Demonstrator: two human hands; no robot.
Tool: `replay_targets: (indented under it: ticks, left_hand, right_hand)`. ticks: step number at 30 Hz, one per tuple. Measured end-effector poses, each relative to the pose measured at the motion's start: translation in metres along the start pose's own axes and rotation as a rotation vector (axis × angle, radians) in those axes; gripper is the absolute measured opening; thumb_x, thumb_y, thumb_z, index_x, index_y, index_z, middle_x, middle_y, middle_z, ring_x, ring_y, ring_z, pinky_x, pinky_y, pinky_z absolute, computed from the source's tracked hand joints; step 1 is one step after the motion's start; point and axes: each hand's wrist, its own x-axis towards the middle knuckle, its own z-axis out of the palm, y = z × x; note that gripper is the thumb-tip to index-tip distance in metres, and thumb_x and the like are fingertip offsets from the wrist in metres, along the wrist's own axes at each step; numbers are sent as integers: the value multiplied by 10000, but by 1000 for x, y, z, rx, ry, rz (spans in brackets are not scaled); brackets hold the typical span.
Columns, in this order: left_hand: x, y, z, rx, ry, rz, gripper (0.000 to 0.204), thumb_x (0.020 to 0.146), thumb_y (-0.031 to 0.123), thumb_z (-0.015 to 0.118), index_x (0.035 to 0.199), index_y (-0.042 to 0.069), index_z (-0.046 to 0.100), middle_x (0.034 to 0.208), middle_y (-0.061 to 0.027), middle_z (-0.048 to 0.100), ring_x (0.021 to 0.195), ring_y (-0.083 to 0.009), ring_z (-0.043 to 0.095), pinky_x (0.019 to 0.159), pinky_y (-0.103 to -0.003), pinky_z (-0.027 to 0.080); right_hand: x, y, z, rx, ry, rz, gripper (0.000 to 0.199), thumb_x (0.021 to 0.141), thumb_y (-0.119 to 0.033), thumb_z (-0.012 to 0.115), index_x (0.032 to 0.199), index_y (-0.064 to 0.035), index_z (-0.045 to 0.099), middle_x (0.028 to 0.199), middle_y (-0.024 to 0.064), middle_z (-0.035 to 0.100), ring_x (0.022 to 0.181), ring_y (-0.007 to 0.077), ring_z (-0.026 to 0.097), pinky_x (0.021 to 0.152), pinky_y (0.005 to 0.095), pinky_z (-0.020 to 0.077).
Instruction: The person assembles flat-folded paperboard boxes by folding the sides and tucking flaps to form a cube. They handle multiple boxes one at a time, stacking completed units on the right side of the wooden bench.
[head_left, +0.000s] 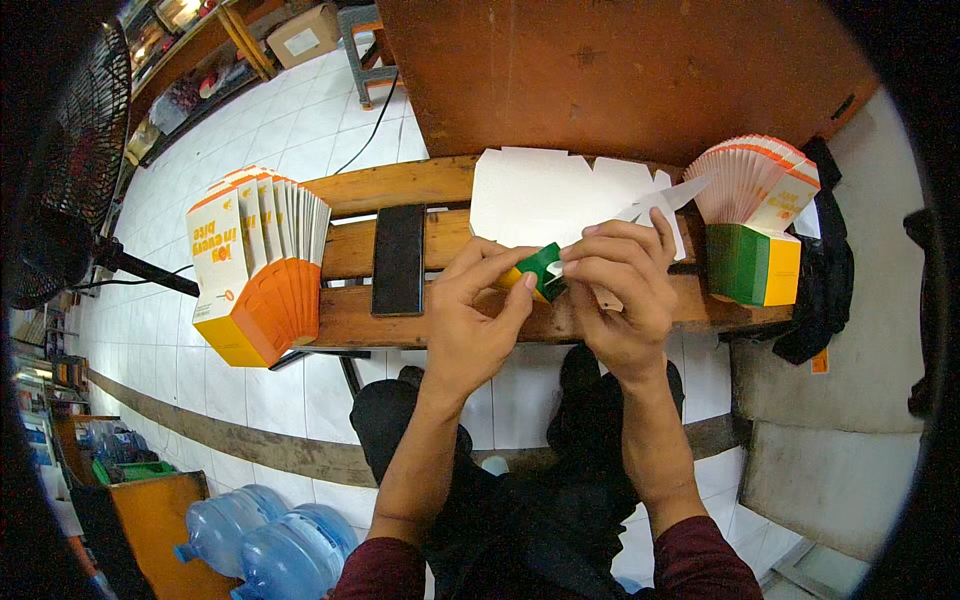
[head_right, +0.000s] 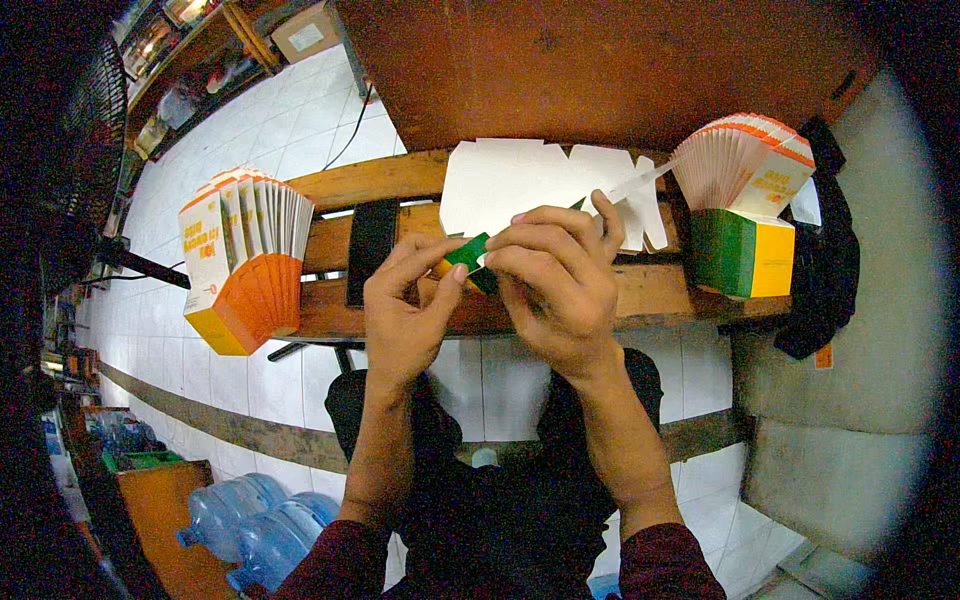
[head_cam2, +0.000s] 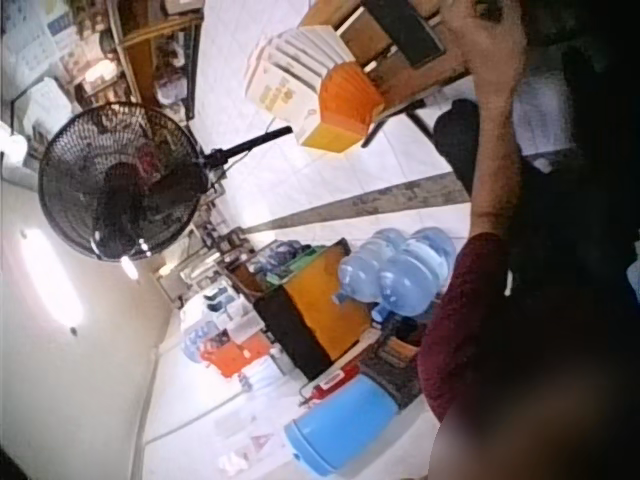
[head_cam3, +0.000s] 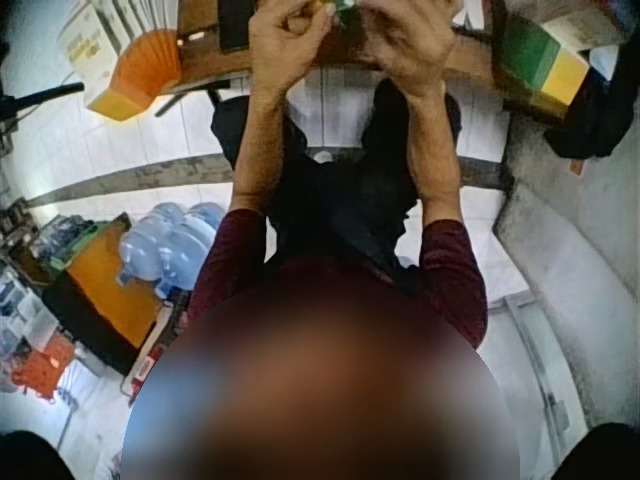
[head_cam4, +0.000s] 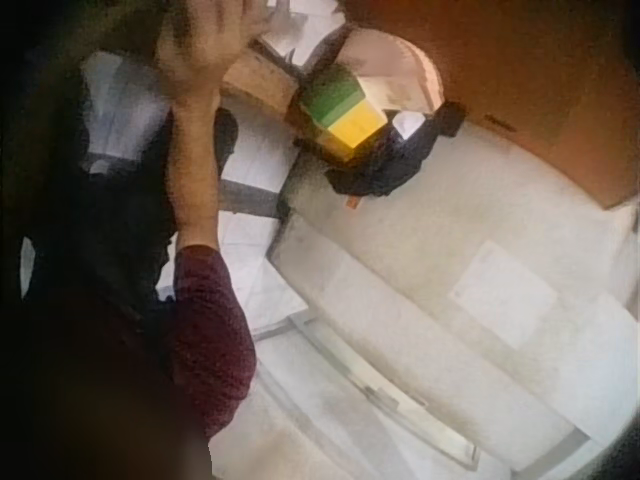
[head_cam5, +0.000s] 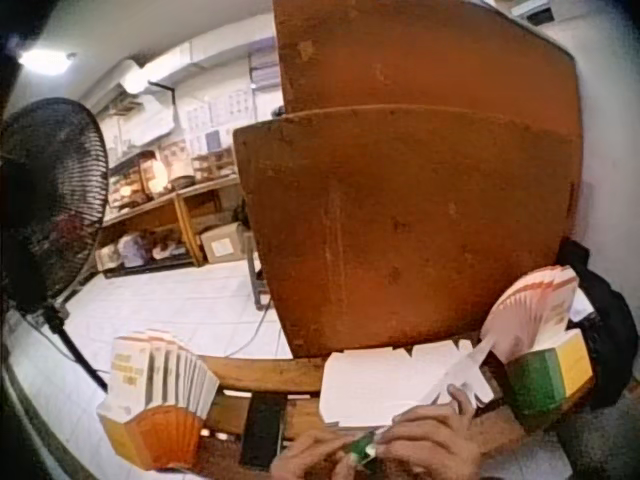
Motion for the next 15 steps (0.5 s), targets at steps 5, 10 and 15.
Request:
replay_targets:
  ticks: [5,10,15]
  left_hand:
    - [0,1,-7,-12,-57,13,265,828,-1,656,1088,-14,704,893,-109,634,821,-178,620,731,-272,483]
    - [-2,1,-12,-25,-40,33,267,826,0,654,1088,-21,700,884,-121,626,806,-195,622,725,-284,484]
    - [-3,-1,-19,14,-17,45,270,827,5,648,1091,-17,698,874,-131,618,787,-218,623,714,-299,486]
  right_hand:
    - [-2,-1,1,19,-17,-24,216,697,-31,750,863,-151,680,913,-14,694,960,209,637,1106,478,245]
    - [-4,-4,6,-33,40,-62,193,709,-54,745,862,-153,680,922,-15,697,962,212,640,1098,467,260]
    - [-2,-6,15,-13,10,-66,200,702,-63,747,866,-156,682,921,-13,695,964,213,641,1085,453,275]
